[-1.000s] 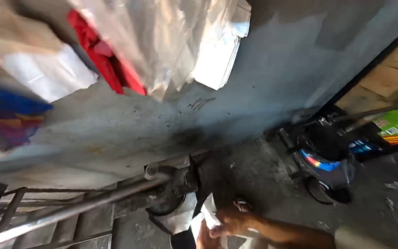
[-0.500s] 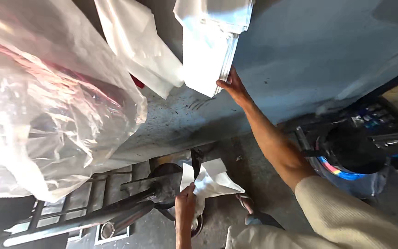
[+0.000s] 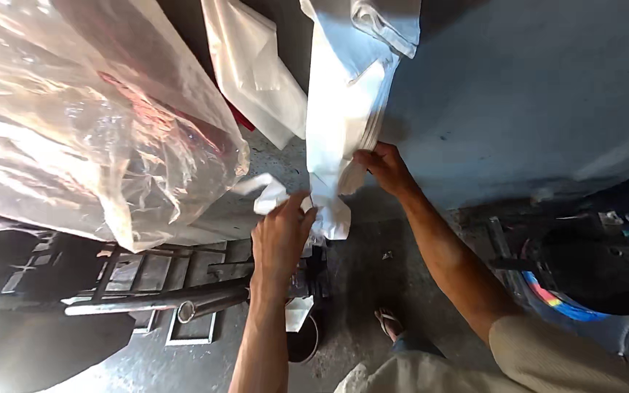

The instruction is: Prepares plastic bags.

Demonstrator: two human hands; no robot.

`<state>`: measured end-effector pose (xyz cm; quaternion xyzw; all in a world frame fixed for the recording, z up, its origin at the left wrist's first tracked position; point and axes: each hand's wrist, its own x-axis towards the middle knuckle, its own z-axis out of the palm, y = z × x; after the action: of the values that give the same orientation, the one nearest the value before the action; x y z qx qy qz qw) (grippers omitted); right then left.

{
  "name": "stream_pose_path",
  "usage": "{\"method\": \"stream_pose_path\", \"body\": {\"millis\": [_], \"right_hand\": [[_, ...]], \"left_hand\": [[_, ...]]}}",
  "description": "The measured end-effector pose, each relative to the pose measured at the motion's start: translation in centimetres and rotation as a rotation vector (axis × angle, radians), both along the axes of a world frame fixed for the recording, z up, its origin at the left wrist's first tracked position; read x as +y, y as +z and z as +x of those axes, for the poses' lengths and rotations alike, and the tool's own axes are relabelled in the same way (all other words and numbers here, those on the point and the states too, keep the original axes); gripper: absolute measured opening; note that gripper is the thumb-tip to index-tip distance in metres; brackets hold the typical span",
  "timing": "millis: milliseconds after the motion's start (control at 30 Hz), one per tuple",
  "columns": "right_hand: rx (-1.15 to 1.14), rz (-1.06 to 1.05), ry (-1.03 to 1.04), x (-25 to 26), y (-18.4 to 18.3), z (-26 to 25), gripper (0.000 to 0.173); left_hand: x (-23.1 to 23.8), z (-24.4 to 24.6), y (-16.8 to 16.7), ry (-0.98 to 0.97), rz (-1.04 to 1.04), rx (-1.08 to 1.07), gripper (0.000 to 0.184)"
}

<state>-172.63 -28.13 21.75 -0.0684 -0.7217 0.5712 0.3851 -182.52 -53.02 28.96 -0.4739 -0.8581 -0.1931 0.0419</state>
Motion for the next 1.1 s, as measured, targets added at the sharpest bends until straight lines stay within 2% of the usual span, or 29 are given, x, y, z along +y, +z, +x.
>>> {"method": "stream_pose_path", "body": {"millis": [133, 233, 333, 500, 633, 900, 1100], "right_hand": [[0.027, -0.032, 0.033, -1.0, 1.9, 1.5, 0.02], [0.066, -0.017, 0.056, -1.5, 2.7, 2.2, 0.015], [0.11, -0.01, 0.091, -1.6, 3.1, 2.6, 0.014], [0.121, 0.029, 0.105, -1.6, 3.2, 2.8, 0.018], [0.139, 0.06, 0.098, -1.5, 3.1, 2.6, 0.017], [0.104, 0.019, 0.104, -1.4, 3.3, 2.9, 0.016], [0.112, 0.007, 0.077, -1.0, 2.6, 3.1, 0.016]], "left_hand": [[3.7, 0.2, 4.8, -0.123, -0.184, 0.023, 0.046], [5.0, 0.5, 6.1, -0.2, -0.232, 0.08, 0.05], [5.5, 0.6, 6.7, -0.221, -0.228, 0.085, 0.048], [5.8, 0.9, 7.8, -0.259, -0.221, -0.041, 0.028], [6.1, 1.3, 8.6, -0.27, -0.211, -0.075, 0.02], [6.9, 1.5, 8.8, -0.3, -0.214, -0.149, 0.015], [6.3, 1.3, 7.6, -0.269, -0.154, -0.092, 0.014]]}}
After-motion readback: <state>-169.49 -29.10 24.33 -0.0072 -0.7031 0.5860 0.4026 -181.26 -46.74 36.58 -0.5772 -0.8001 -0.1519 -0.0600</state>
